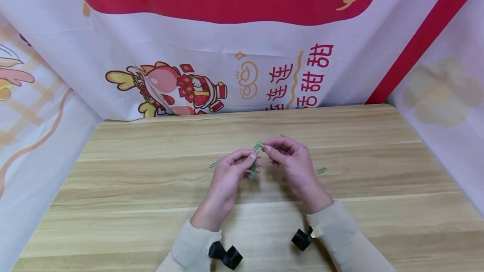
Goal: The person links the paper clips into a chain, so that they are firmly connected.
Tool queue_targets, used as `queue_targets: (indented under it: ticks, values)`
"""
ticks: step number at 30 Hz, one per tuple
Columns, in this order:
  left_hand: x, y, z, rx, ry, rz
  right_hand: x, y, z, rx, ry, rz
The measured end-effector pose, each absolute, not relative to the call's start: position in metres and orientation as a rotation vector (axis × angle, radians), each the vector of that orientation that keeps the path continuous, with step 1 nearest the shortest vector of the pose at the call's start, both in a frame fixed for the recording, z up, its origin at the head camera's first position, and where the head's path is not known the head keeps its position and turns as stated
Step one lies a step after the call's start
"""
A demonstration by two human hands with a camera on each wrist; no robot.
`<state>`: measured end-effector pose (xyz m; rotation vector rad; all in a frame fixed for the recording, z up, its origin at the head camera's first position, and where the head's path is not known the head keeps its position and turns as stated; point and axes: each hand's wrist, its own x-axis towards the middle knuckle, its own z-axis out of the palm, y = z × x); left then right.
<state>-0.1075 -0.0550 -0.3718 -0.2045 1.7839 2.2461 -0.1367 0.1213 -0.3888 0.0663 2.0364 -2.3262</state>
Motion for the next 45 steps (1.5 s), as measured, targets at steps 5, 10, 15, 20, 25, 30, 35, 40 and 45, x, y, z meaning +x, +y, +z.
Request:
queue_targets:
  ticks: [5, 10, 15, 20, 25, 30, 35, 40, 45]
  values:
    - [-0.108, -0.055, -0.37, -0.204, 1.768, 2.274, -0.137, 0.121, -0.391, 0.054, 2.061, -2.301]
    - [-0.109, -0.056, -0.369, -0.211, 1.779, 2.263, -0.136, 0.122, -0.39, 0.056, 2.076, -2.288]
    - [-0.109, -0.058, -0.369, -0.251, 1.821, 2.235, -0.136, 0.126, -0.388, 0.071, 2.135, -2.21]
    - [-0.109, -0.058, -0.371, -0.276, 1.89, 2.198, -0.136, 0.13, -0.385, 0.049, 2.208, -2.156]
    - [-0.11, -0.058, -0.374, -0.29, 1.971, 2.16, -0.137, 0.135, -0.383, 0.002, 2.337, -2.064]
    - [-0.11, -0.058, -0.375, -0.26, 2.013, 2.131, -0.137, 0.14, -0.379, -0.024, 2.449, -1.939]
    - [-0.11, -0.058, -0.375, -0.191, 1.998, 2.12, -0.135, 0.141, -0.375, -0.08, 2.514, -1.877]
    - [-0.108, -0.055, -0.375, -0.105, 2.071, 2.072, -0.132, 0.141, -0.372, -0.187, 2.549, -1.838]
    - [-0.106, -0.052, -0.377, -0.043, 2.183, 2.026, -0.13, 0.14, -0.37, -0.265, 2.557, -1.809]
